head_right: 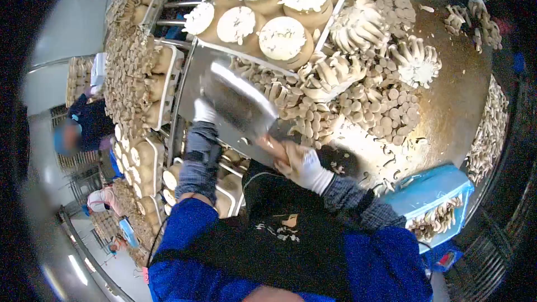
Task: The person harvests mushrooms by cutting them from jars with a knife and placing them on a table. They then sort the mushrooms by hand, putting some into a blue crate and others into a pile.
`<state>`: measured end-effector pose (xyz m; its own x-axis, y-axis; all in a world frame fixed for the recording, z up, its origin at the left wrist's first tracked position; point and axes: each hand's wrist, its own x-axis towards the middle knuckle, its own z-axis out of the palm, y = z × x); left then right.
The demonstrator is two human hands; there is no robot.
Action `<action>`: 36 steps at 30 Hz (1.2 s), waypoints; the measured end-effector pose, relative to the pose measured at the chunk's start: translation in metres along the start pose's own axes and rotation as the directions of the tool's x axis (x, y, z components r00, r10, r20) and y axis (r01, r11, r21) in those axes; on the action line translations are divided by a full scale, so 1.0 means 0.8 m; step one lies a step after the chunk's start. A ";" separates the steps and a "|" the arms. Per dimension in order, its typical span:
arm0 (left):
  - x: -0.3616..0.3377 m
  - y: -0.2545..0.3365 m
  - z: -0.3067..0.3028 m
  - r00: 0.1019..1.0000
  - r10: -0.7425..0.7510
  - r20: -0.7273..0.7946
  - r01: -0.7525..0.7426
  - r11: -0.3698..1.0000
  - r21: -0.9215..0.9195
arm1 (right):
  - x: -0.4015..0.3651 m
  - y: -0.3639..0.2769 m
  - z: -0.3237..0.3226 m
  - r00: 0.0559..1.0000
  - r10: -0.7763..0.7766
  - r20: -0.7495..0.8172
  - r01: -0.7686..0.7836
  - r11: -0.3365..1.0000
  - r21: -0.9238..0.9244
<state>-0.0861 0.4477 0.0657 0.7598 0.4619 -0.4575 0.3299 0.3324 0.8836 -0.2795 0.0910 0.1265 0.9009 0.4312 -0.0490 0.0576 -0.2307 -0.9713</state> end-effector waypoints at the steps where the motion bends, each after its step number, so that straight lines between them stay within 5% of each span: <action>1: 0.000 0.028 -0.022 0.996 0.050 0.068 -0.059 0.989 0.134 | -0.017 -0.001 0.009 0.998 0.013 0.054 -0.005 0.988 -0.154; 2: 0.004 0.054 -0.040 0.985 0.094 0.147 -0.129 0.959 0.254 | -0.028 -0.001 0.013 0.994 0.028 0.106 0.006 0.951 -0.310; 3: 0.050 0.055 -0.057 0.995 0.043 0.087 -0.051 0.994 0.092 | -0.038 0.021 0.019 0.993 0.034 0.114 0.005 0.944 -0.331; 4: 0.088 0.046 -0.065 0.999 -0.022 0.037 0.025 0.997 -0.071 | -0.054 0.058 0.029 0.965 0.161 0.206 -0.124 0.976 -0.181; 6: 0.072 0.057 -0.018 0.981 -0.031 0.191 0.012 0.995 0.100 | -0.074 0.086 0.030 0.914 0.277 0.297 -0.274 0.960 -0.052; 7: 0.048 0.065 0.016 0.961 -0.045 0.275 -0.045 0.949 0.312 | -0.077 0.089 0.022 0.942 0.238 0.235 -0.120 0.896 -0.428; 8: 0.020 0.067 0.050 0.933 -0.069 0.353 -0.126 0.857 0.499 | -0.078 0.091 0.016 0.965 0.176 0.196 0.028 0.669 -0.742; 10: 0.008 0.024 0.109 0.887 -0.113 0.447 -0.007 0.966 0.257 | -0.084 0.104 0.019 0.949 0.264 0.173 -0.001 0.549 -0.836; 13: 0.012 -0.030 0.152 0.823 -0.151 0.547 -0.063 0.934 0.351 | -0.067 0.070 -0.004 0.909 0.375 0.184 -0.026 0.491 -0.871; 16: -0.028 -0.001 0.186 0.855 -0.249 0.455 0.019 0.891 0.453 | -0.036 0.009 -0.039 0.938 0.246 0.245 0.016 0.674 -0.738; 17: -0.021 -0.016 0.187 0.843 -0.307 0.442 0.161 0.928 0.337 | -0.020 -0.006 -0.061 0.976 -0.062 0.210 0.187 0.734 -0.653; 18: -0.045 0.008 0.199 0.876 -0.235 0.421 0.114 0.950 0.291 | 0.023 -0.058 -0.109 0.979 0.060 0.195 0.075 0.782 -0.618; 19: -0.039 -0.002 0.199 0.883 -0.253 0.397 0.154 0.952 0.264 | 0.027 0.046 -0.127 0.998 -0.059 -0.035 0.057 0.998 -0.034; 20: -0.028 -0.017 0.198 0.888 -0.268 0.373 0.190 0.954 0.233 | 0.072 -0.008 -0.189 0.965 -0.250 0.075 0.196 0.507 -0.840; 21: -0.021 -0.031 0.197 0.911 -0.232 0.341 0.165 0.963 0.212 | 0.095 0.072 -0.219 0.910 0.040 -0.414 -0.145 0.964 -0.225; 22: -0.018 -0.039 0.197 0.932 -0.190 0.309 0.136 0.973 0.188 | 0.153 0.065 -0.271 0.792 -0.393 -0.467 -0.068 0.704 -0.707; 23: -0.029 -0.025 0.200 0.946 -0.187 0.266 0.110 0.953 0.281 | 0.219 0.001 -0.320 0.734 -0.100 -0.672 -0.198 0.915 -0.352; 24: -0.040 -0.010 0.203 0.960 -0.176 0.217 0.086 0.926 0.368 | 0.277 0.005 -0.345 0.503 0.013 -0.864 -0.249 0.960 -0.130; 25: -0.028 -0.026 0.203 0.972 -0.007 0.234 -0.048 0.972 0.230 | 0.316 0.073 -0.408 0.649 0.152 -0.745 -0.366 0.921 -0.131; 26: -0.036 -0.019 0.210 0.954 0.119 0.276 -0.116 0.993 -0.027 | 0.355 0.060 -0.418 0.534 0.028 -0.845 -0.226 0.968 -0.112; 28: -0.018 -0.006 0.207 0.968 -0.019 0.249 0.062 0.984 -0.166 | 0.417 0.091 -0.460 0.565 0.358 -0.743 -0.345 0.921 0.182; 29: -0.022 0.015 0.210 0.971 0.009 0.239 0.036 0.983 -0.183 | 0.460 0.216 -0.490 0.670 0.135 -0.730 -0.135 0.989 0.058; 30: -0.035 0.048 0.215 0.970 -0.148 0.194 0.189 0.959 -0.213 | 0.501 0.333 -0.518 0.733 -0.097 -0.673 0.100 0.994 -0.035; 31: -0.039 0.074 0.219 0.940 -0.303 0.158 0.335 0.910 -0.246 | 0.488 0.219 -0.499 0.632 0.539 -0.556 -0.216 0.812 0.542; 32: -0.020 0.060 0.207 0.957 -0.170 0.235 0.243 0.912 -0.331 | 0.468 0.089 -0.448 0.751 0.387 -0.535 -0.119 0.876 0.467; 34: -0.014 0.077 0.195 0.965 -0.175 0.195 0.219 0.947 -0.234 | 0.496 0.205 -0.489 0.797 0.520 -0.308 -0.156 0.670 0.726; 36: -0.005 0.099 0.189 0.972 -0.092 0.216 0.155 0.943 -0.296 | 0.480 0.103 -0.477 0.735 0.595 -0.326 -0.315 0.725 0.613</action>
<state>0.0220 0.3478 0.1525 0.8289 0.2410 -0.5048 0.2633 0.6281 0.7322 0.2351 -0.0951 0.1163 0.8366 -0.1042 -0.5378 -0.5054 0.2319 -0.8311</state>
